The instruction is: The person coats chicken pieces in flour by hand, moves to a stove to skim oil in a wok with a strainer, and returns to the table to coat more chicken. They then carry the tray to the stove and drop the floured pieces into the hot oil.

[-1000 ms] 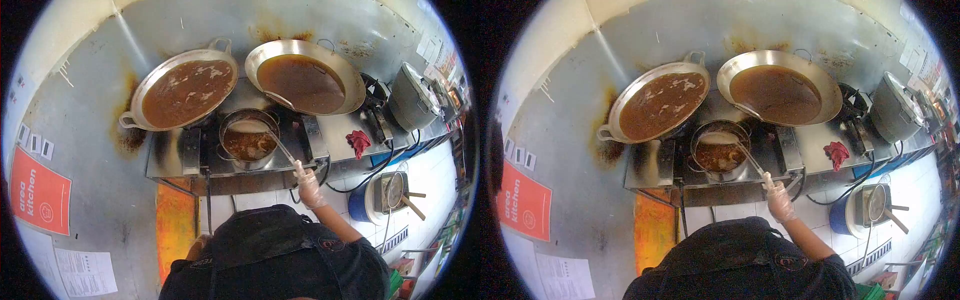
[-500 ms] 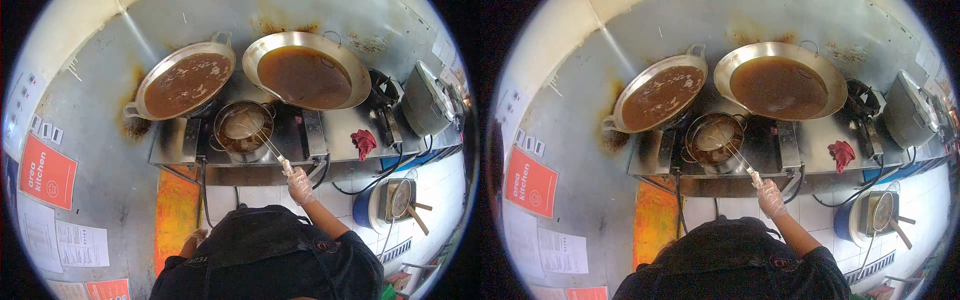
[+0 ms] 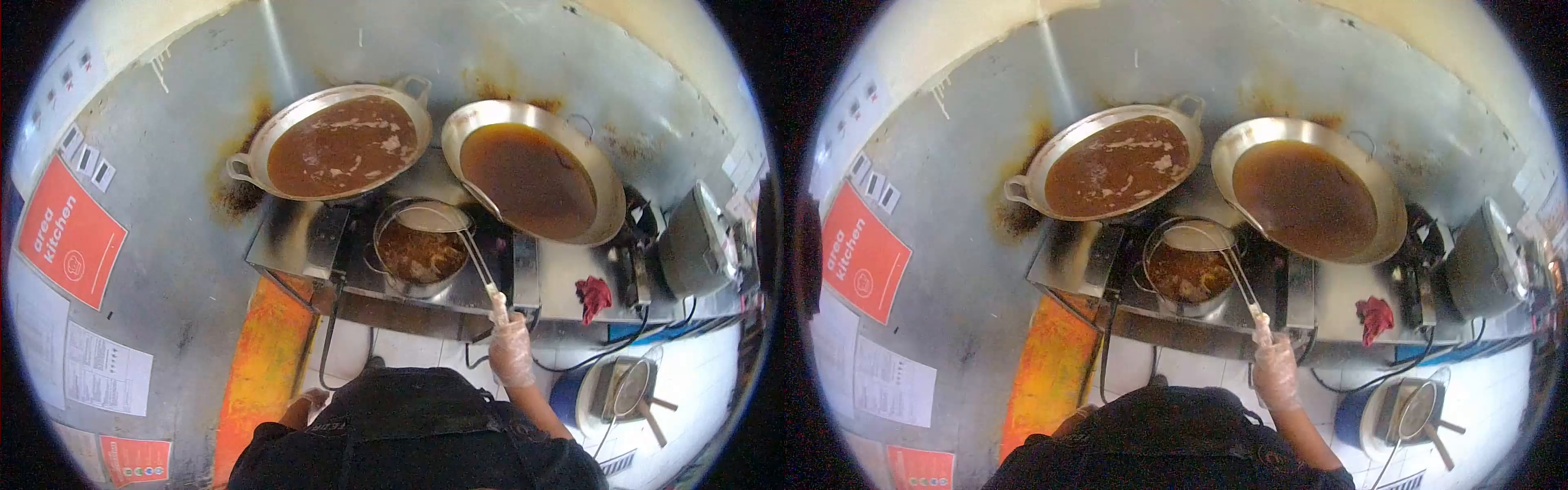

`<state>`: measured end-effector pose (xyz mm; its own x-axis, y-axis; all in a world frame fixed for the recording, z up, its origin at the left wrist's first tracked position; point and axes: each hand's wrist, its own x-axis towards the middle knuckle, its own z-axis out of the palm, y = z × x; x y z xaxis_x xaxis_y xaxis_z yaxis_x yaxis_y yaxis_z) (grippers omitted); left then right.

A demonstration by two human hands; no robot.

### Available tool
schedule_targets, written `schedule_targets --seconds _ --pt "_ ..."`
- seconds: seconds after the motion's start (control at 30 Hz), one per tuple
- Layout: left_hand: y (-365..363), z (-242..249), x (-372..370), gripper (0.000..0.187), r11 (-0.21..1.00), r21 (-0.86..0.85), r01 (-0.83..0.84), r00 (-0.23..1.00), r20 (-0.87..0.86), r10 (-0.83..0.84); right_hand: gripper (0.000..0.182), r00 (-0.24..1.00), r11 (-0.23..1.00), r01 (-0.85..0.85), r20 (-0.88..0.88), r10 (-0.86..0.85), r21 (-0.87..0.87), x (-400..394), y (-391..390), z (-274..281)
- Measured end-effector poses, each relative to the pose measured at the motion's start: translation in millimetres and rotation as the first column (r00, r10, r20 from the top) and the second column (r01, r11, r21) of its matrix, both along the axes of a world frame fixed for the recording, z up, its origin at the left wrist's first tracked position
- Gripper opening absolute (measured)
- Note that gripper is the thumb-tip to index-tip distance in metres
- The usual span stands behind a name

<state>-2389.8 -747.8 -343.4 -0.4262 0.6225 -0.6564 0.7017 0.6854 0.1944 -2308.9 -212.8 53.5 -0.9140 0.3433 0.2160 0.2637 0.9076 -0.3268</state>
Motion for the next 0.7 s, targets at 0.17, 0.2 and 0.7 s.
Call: schedule_targets --seconds 0.17,0.2,0.7 --pt "-34 4 14 0.023 0.963 0.251 -0.102 0.994 -0.017 0.11 0.076 0.993 0.999 0.023 -0.12 -0.018 0.045 -16 -17 96" --pt "-43 4 20 0.023 0.947 0.298 -0.118 0.991 -0.018 0.13 0.075 0.992 0.999 0.006 -0.129 0.001 0.051 -25 -16 105" --pt "-79 36 -35 0.028 0.454 0.29 -0.843 0.511 0.694 0.507 0.042 0.983 0.896 -0.114 0.177 0.04 0.43 -403 -2 195"
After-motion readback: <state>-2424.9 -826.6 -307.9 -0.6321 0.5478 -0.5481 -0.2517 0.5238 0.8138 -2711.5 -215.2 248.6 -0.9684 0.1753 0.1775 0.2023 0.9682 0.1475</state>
